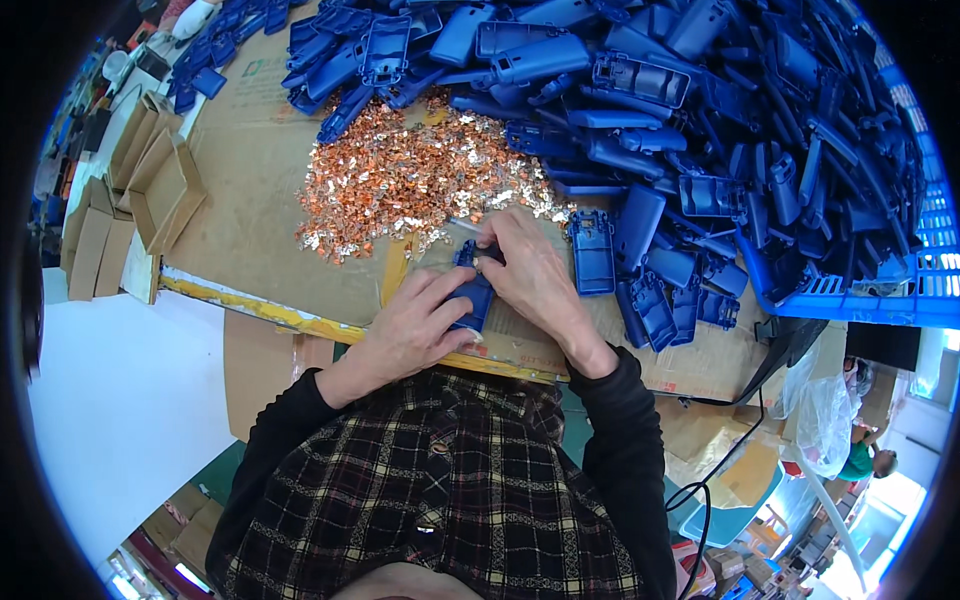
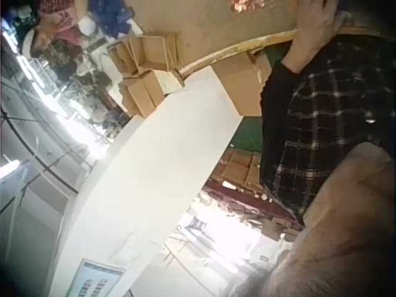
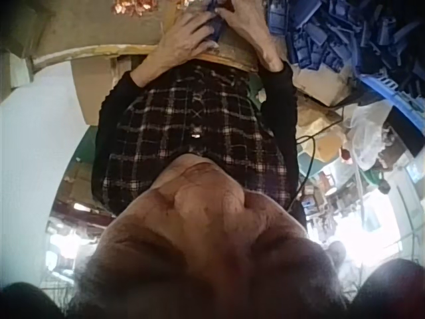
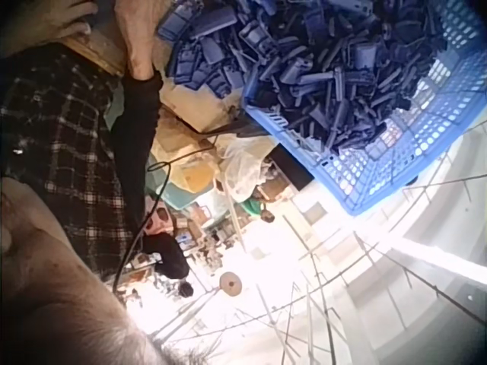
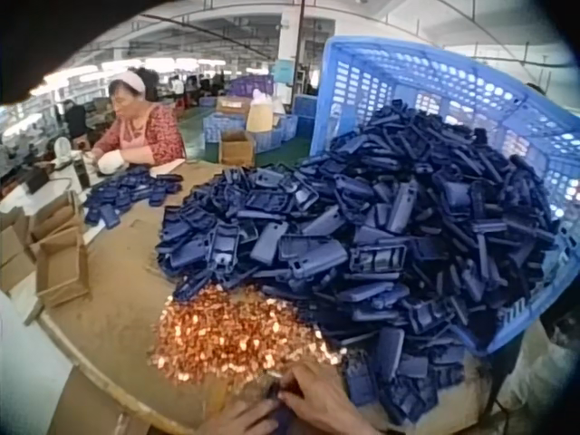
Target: Assembling plastic device housings by manually inserting small metal components.
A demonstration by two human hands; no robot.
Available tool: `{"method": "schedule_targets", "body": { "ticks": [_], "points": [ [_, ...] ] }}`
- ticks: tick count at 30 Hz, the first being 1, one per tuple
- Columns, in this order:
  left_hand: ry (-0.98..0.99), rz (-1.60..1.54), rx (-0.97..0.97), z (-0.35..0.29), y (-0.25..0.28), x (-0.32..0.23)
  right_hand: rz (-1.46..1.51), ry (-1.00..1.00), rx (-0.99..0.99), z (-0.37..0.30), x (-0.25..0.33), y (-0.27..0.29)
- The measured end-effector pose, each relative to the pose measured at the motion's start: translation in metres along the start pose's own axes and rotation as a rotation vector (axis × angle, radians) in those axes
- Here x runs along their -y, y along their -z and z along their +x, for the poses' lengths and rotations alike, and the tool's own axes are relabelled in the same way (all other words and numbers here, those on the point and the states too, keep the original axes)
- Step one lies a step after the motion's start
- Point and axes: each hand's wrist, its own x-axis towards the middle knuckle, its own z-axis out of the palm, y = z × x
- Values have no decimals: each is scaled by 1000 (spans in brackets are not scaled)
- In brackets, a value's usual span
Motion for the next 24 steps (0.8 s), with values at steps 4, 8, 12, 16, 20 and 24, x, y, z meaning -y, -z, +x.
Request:
{"method": "schedule_targets", "body": {
  "ticks": [4,8,12,16,20,24],
  "points": [
    [-5,88,14,-1,-1,1,432,-168,37,2,6,1],
    [14,57,60,1,-1,0,1235,-166,-63,-1,5,-10],
    [-2,74,52,1,-1,2,1351,-142,-53,-4,0,-19],
    [-6,62,56,2,-1,2,1198,-192,33,-7,0,-16],
    [12,15,82,3,-1,3,1181,-212,72,-8,-1,-16],
    [11,10,89,5,0,3,989,-190,173,-12,6,-12]
  ]
}}
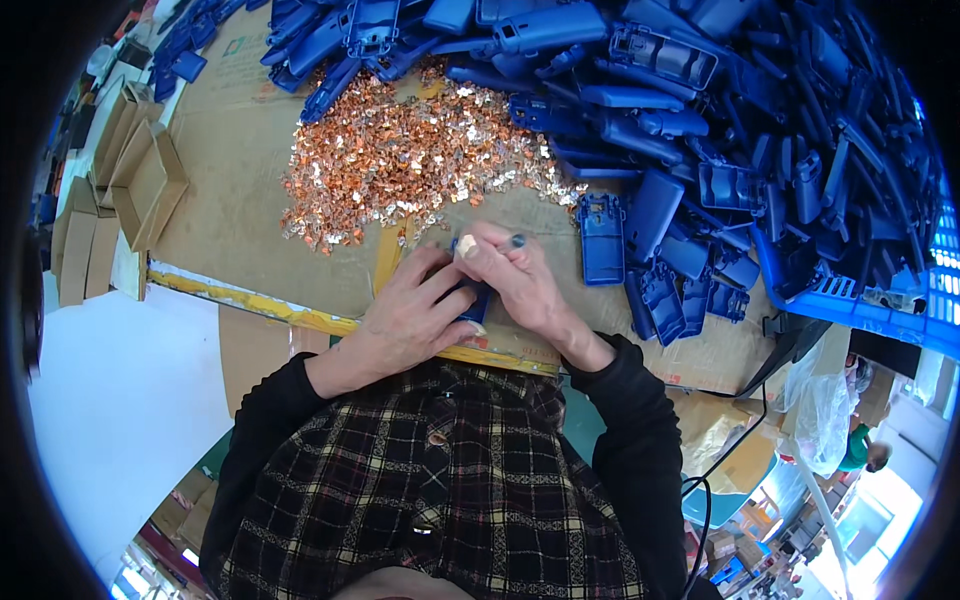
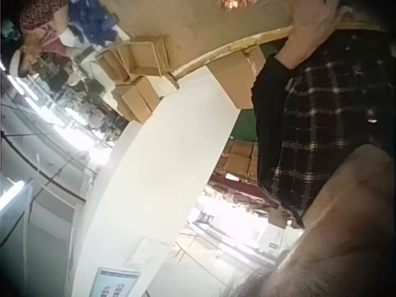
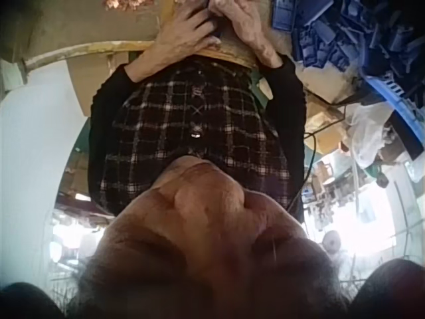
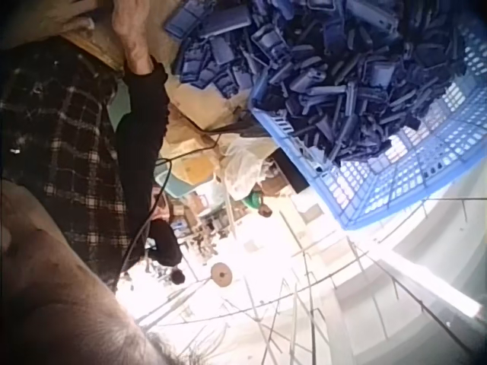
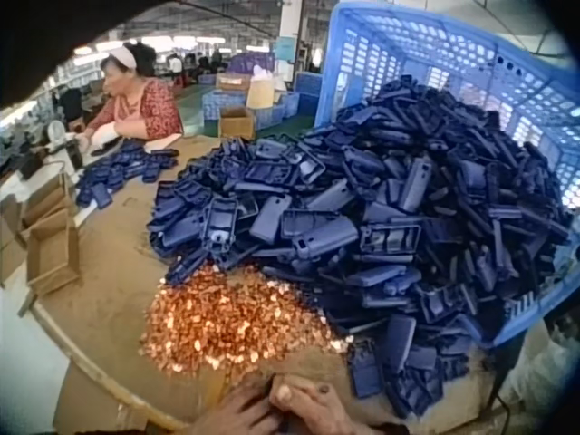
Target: Assembling plastic device housings by manually inserting small metal components.
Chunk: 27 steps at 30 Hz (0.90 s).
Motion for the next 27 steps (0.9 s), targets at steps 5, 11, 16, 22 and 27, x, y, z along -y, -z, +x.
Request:
{"method": "schedule_targets", "body": {
  "ticks": [5,11,16,22,27],
  "points": [
    [-6,34,-1,0,1,-1,-129,0,49,3,-7,4],
    [-24,35,13,0,0,-1,318,174,-140,11,-17,7],
    [-6,8,-3,-1,-1,1,275,138,-95,15,-16,7],
    [-19,54,14,2,3,-2,-29,48,40,7,-12,9],
    [-23,85,-18,1,-1,1,-261,80,127,8,-8,10]
  ]
}}
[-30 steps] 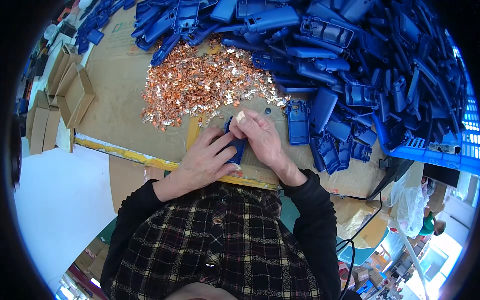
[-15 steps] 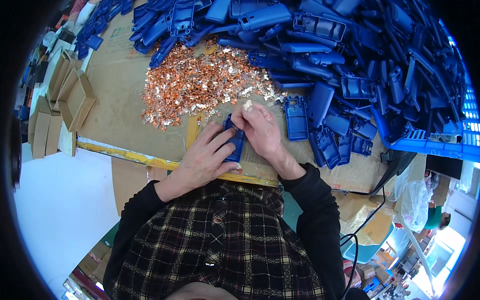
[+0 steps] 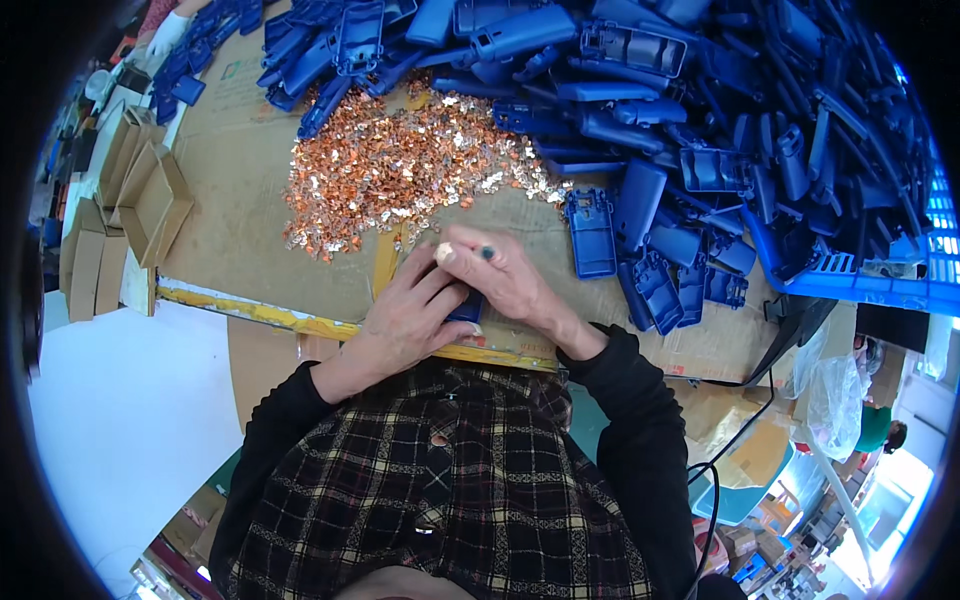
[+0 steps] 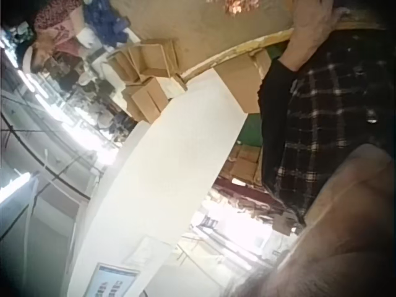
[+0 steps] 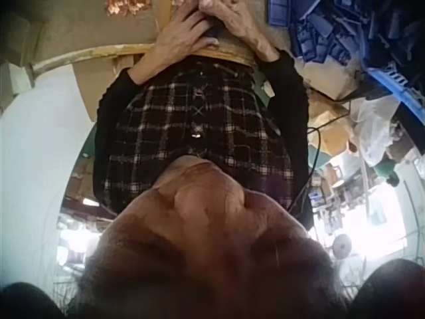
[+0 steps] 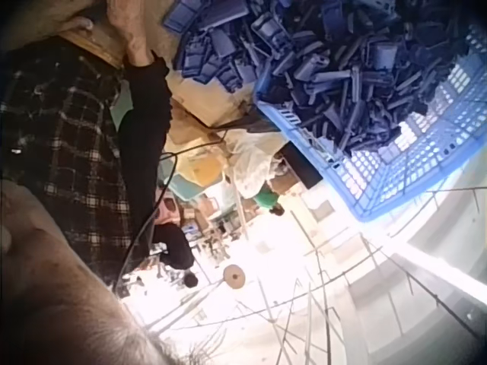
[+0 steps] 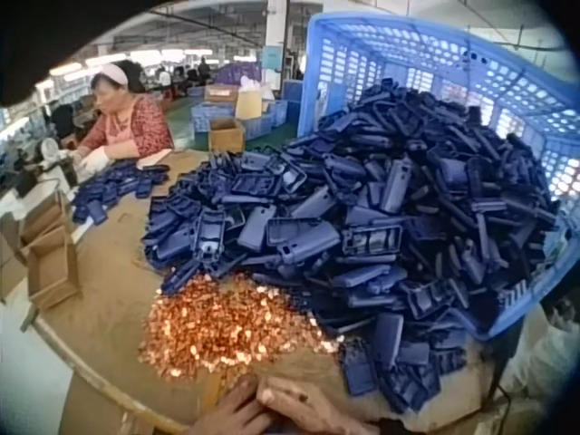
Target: Assembling plastic device housings by manually inserting small metal components.
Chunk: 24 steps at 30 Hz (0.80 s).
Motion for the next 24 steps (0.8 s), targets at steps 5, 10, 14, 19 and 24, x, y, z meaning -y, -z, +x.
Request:
{"method": "schedule_targets", "body": {
  "ticks": [5,10,14,19,24],
  "points": [
    [-30,40,-7,-5,2,0,167,50,-323,6,5,4],
    [-189,-20,92,-21,39,16,-623,63,-500,14,7,1],
    [198,313,-162,-29,114,87,-870,185,-465,18,-8,0],
    [238,731,-482,15,168,111,-1050,202,-448,17,-14,-4],
    [-113,130,-87,98,98,49,-1071,308,-452,13,-12,-16]
  ]
}}
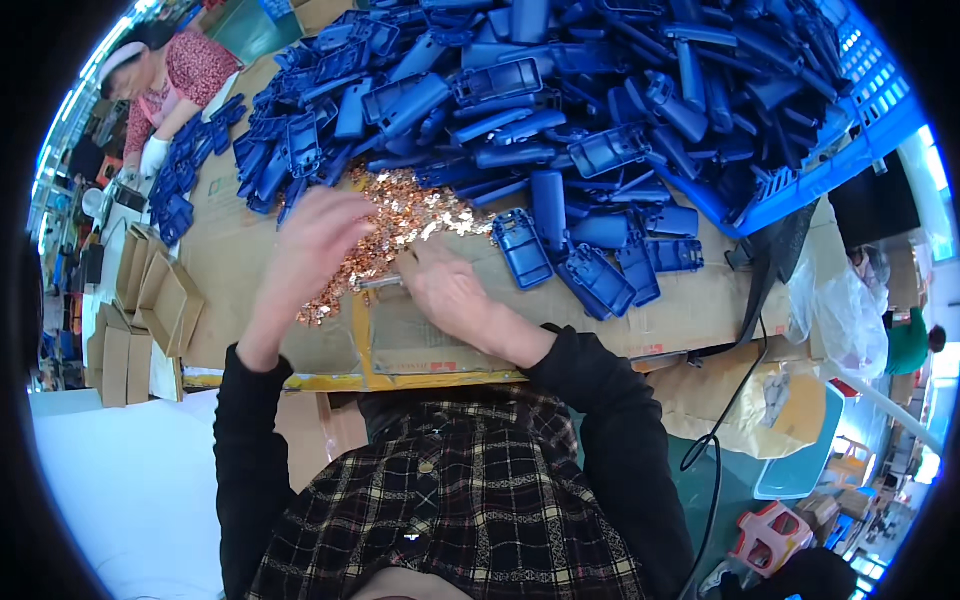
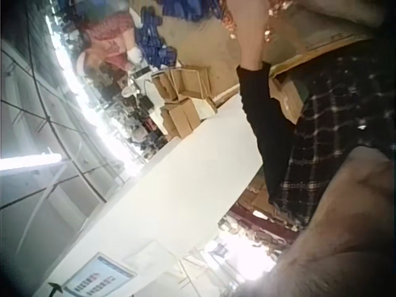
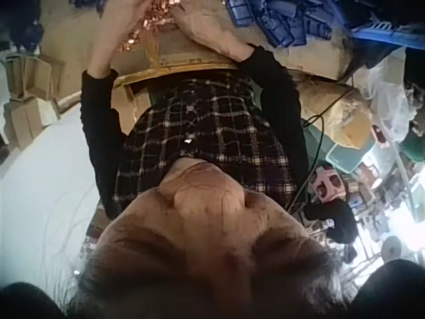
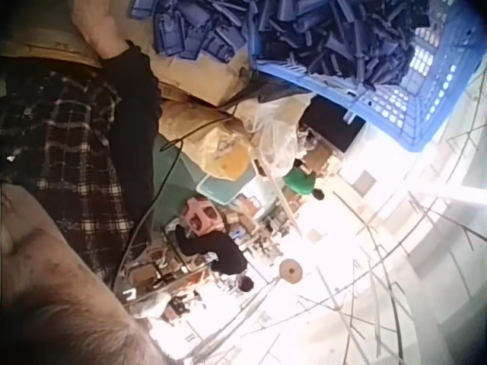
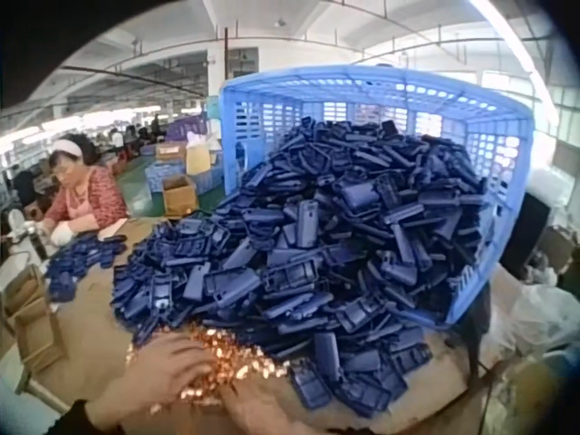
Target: Assembling plastic device housings by manually inserting small metal components.
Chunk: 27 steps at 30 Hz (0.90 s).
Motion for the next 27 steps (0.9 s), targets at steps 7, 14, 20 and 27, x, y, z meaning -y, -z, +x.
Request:
{"method": "schedule_targets", "body": {
  "ticks": [7,14,20,27],
  "points": [
    [-572,-65,401,71,-106,-43,-191,67,265,-30,7,-17],
    [-818,11,353,70,-109,-41,-341,99,252,-20,16,-7],
    [-422,-125,15,18,-18,-23,-275,36,167,-14,15,20],
    [-145,-53,-132,-93,-3,-19,-27,-156,217,-5,-23,28]
  ]
}}
